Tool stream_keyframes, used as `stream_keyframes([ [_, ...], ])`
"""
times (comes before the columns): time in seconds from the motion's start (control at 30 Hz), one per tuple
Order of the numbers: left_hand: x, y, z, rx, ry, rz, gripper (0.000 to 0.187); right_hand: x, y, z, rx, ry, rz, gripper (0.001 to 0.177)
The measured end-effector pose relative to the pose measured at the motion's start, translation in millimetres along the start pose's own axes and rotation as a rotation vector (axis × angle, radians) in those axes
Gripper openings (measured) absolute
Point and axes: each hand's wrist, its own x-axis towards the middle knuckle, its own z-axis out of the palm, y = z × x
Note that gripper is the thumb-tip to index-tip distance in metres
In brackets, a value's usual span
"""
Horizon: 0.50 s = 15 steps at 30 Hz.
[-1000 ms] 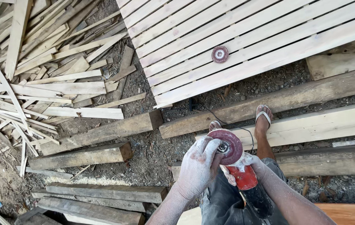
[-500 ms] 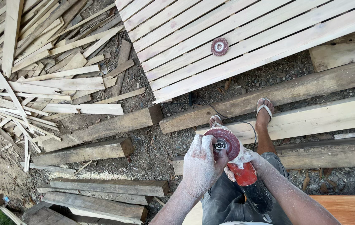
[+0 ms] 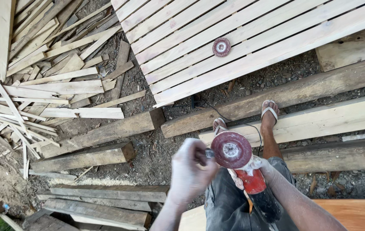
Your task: The person sands a wooden slatted structure using a power sander, moving the tool across the surface of the slats while wearing gloves.
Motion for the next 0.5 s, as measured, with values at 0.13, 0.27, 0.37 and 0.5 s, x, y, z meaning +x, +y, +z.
stream_keyframes([
  [0.13, 63, -64, 9, -0.080, 0.283, -0.078, 0.019, 13, -44, -20, -0.015, -0.045, -0.033, 0.079],
  [0.27, 184, -176, 87, 0.026, 0.268, -0.079, 0.026, 15, -87, -68, 0.001, -0.014, -0.073, 0.079],
  [0.37, 293, -256, 163, 0.283, 0.247, 0.028, 0.031, 32, -137, -114, -0.009, -0.026, -0.167, 0.078],
  [0.5, 416, -330, 240, 0.387, 0.188, -0.055, 0.030, 49, -192, -167, -0.034, -0.018, -0.292, 0.078],
])
